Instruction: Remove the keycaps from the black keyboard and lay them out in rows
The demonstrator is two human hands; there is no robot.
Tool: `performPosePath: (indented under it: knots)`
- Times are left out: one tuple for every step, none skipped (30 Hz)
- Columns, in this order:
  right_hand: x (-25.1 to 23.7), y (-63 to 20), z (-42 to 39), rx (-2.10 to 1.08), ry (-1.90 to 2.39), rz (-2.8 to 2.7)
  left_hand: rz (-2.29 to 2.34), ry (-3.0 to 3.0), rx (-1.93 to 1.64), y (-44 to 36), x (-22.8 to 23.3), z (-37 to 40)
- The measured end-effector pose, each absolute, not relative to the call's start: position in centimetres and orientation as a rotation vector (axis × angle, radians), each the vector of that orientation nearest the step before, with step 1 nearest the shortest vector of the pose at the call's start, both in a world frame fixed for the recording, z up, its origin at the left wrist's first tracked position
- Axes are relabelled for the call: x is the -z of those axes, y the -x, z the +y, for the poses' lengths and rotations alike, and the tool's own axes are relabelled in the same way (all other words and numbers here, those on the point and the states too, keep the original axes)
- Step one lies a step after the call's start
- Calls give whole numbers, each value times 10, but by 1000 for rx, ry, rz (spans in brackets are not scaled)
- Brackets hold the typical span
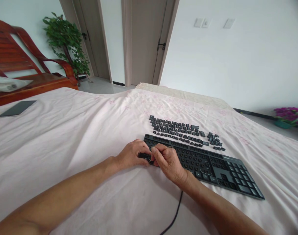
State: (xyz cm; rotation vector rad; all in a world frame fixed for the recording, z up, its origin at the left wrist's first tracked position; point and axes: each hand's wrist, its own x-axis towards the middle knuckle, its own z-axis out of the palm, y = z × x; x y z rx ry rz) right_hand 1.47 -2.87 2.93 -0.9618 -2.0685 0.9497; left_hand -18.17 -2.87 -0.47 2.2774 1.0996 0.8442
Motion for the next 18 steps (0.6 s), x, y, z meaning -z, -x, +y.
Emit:
performPosePath:
  knots:
    - [-30,-13,-28,-911,977,-2100,1104,-2285,-845,181,4,-30]
    - [-31,-10,-26,-868,988,-2135,1104,-2292,-840,179,2,-30]
    - [-32,-8,-26,-816,996,-2174,1103,-2297,-837,178,2,-31]
    - [-33,-6,-25,-758,999,-2216,1102,-2301,-837,176,1,-32]
    - [-33,-3,-25,-695,995,-2259,1106,-2302,-845,175,1,-32]
    - [-33,-1,-25,-633,986,-2299,1117,-2305,-862,174,2,-33]
    - [-33,1,-25,-580,976,-2328,1138,-2310,-887,173,3,-33]
    - [-32,3,-26,-542,964,-2344,1166,-2318,-915,173,5,-33]
    - [-31,5,-27,-521,951,-2349,1193,-2330,-943,173,7,-33]
    - [-29,5,-28,-512,938,-2343,1213,-2346,-964,172,9,-33]
    - [-27,5,-29,-513,926,-2331,1226,-2363,-979,172,11,-33]
    - [-24,5,-30,-517,910,-2313,1230,-2373,-988,172,11,-34]
    - [-21,3,-31,-519,883,-2291,1229,-2377,-992,172,12,-34]
    - [-18,1,-32,-509,845,-2263,1226,-2378,-990,172,11,-35]
    - [-15,-2,-33,-491,801,-2229,1225,-2377,-984,172,11,-36]
    - [-12,-5,-34,-470,756,-2195,1223,-2377,-978,172,10,-36]
    - [-8,-8,-34,-449,712,-2166,1219,-2379,-974,172,10,-37]
    - [-6,-10,-34,-432,673,-2149,1212,-2382,-975,172,9,-37]
